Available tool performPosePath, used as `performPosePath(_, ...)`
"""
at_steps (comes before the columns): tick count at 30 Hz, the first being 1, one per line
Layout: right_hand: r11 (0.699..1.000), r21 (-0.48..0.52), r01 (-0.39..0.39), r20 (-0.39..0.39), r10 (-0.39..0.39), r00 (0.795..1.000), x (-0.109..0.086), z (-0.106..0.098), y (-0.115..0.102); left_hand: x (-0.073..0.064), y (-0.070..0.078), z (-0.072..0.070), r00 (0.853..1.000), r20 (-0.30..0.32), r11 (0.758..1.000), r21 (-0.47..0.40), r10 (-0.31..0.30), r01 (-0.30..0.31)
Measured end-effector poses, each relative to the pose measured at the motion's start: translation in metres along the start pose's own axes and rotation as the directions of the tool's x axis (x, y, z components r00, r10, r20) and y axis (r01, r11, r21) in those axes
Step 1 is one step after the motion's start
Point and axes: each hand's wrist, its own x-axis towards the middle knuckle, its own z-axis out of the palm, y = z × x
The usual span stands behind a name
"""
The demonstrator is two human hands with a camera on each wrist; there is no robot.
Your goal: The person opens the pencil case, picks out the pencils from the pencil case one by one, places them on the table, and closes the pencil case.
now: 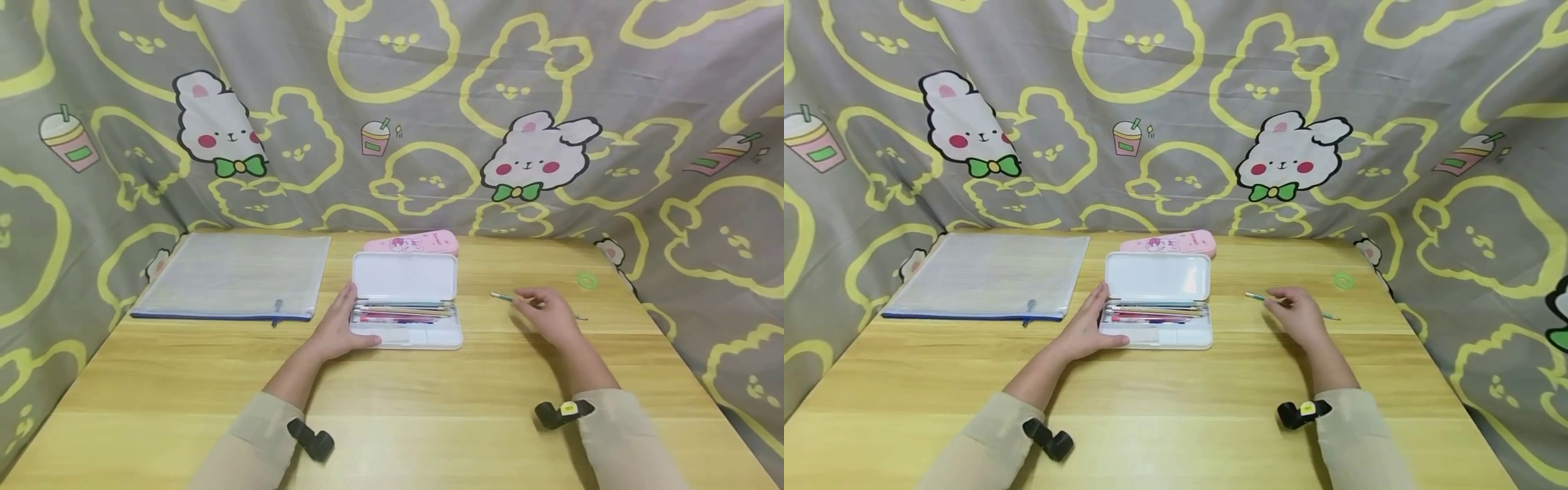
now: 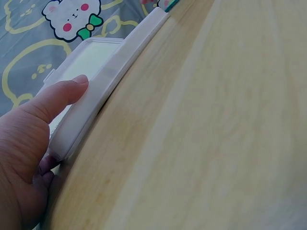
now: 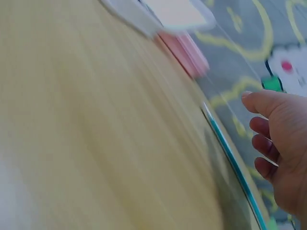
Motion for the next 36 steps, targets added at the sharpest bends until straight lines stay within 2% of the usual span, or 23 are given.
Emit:
performPosePath(9,0.992,0.021,0.126,0.079,-0.127,0.989,0.008,0.043,-0.042,0.0,0.001,0.001,1.0,-0.003,1.0,-0.005,-0.01,0.01)
performPosePath(16,0.98,0.024,0.197,0.124,-0.199,0.972,0.014,0.067,-0.065,0.0,0.001,0.001,1.0,-0.003,1.0,-0.012,-0.011,0.011)
performPosePath(21,0.977,0.009,0.212,0.178,-0.211,0.961,0.019,0.076,-0.076,0.0,0.0,0.001,1.0,-0.005,1.0,-0.01,-0.009,0.009)
performPosePath(26,0.972,-0.062,0.226,0.212,-0.209,0.955,0.023,0.082,-0.081,0.0,0.0,0.001,1.0,-0.002,1.0,-0.002,-0.013,0.013)
performPosePath(36,0.961,-0.132,0.244,0.21,-0.214,0.954,0.025,0.088,-0.084,0.0,0.001,0.0,1.0,-0.005,1.0,-0.012,-0.01,0.01)
